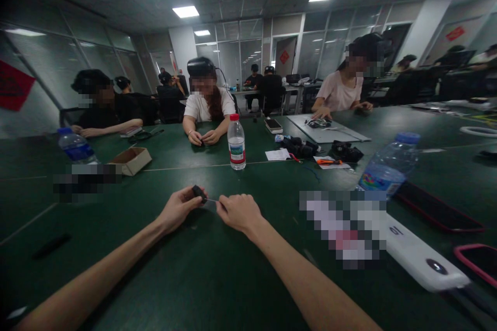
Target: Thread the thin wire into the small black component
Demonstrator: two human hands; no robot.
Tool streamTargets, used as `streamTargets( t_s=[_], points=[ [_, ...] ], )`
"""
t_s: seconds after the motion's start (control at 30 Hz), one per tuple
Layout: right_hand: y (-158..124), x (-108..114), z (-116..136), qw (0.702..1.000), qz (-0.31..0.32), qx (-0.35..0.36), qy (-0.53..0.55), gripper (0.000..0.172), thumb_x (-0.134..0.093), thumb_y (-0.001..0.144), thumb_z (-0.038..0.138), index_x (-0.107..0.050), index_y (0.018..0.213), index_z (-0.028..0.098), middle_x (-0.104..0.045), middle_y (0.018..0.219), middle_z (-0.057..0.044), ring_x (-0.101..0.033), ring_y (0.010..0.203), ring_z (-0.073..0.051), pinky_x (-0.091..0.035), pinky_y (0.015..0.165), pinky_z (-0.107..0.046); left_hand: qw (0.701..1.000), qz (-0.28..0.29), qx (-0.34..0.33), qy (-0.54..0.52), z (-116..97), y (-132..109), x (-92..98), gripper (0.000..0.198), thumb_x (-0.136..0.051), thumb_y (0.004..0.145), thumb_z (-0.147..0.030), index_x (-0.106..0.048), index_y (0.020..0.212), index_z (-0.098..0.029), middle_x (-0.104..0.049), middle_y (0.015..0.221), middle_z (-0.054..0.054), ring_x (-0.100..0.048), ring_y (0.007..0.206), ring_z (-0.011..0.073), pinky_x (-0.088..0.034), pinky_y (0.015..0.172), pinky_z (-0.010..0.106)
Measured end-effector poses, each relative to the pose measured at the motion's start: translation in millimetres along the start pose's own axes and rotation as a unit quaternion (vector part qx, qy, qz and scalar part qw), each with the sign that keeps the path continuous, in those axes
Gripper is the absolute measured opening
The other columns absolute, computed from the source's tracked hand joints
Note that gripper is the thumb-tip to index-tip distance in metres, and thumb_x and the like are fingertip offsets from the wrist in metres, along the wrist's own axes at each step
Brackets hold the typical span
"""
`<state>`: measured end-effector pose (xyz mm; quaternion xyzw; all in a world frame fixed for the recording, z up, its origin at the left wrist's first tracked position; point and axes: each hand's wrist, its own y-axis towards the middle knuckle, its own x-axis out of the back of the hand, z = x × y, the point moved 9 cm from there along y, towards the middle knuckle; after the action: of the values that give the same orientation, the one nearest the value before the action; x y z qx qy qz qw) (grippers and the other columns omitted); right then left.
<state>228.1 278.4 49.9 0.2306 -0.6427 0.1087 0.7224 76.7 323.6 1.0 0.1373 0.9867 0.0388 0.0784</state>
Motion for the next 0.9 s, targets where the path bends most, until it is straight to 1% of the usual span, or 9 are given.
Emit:
streamTargets(
  t_s=[0.27,0.53,0.73,0.9],
  points=[
    [-0.4,1.6,0.4,1.000,0.006,-0.001,0.005,0.038,-0.031,0.101,0.038,-0.063,0.095,0.019,-0.067,0.080,-0.003,-0.056,0.060,-0.010,-0.033,0.057,-0.021,1.000,-0.004,0.001,-0.001,-1.4,0.7,-0.6,0.038,-0.080,0.069,-0.031,-0.067,0.102,-0.016,-0.072,0.098,0.006,-0.065,0.094,0.0205,-0.051,0.088,0.034],
    [-1.4,3.1,0.0,1.000,-0.010,0.002,0.013,0.038,-0.030,0.101,0.039,-0.062,0.093,0.019,-0.065,0.078,-0.002,-0.054,0.057,-0.009,-0.030,0.054,-0.021,1.000,-0.005,0.000,0.002,-2.7,-0.4,-1.6,0.039,-0.080,0.069,-0.032,-0.067,0.102,-0.017,-0.072,0.099,0.006,-0.065,0.094,0.0200,-0.051,0.087,0.034],
    [-0.6,-1.9,-2.5,1.000,0.001,-0.004,0.008,0.039,-0.029,0.102,0.040,-0.061,0.095,0.019,-0.066,0.080,-0.002,-0.055,0.059,-0.009,-0.032,0.056,-0.021,1.000,-0.008,-0.003,0.009,-4.2,-0.7,-2.0,0.039,-0.080,0.068,-0.034,-0.067,0.100,-0.016,-0.072,0.098,0.007,-0.065,0.093,0.0212,-0.051,0.085,0.035],
    [-0.9,-0.6,-1.8,1.000,-0.008,0.001,0.007,0.039,-0.029,0.101,0.040,-0.061,0.094,0.019,-0.066,0.078,-0.002,-0.056,0.059,-0.010,-0.033,0.055,-0.020,1.000,-0.002,-0.004,0.005,-4.5,-1.6,-2.9,0.039,-0.079,0.069,-0.034,-0.066,0.101,-0.016,-0.072,0.099,0.007,-0.065,0.095,0.0213,-0.052,0.085,0.034]
  ],
)
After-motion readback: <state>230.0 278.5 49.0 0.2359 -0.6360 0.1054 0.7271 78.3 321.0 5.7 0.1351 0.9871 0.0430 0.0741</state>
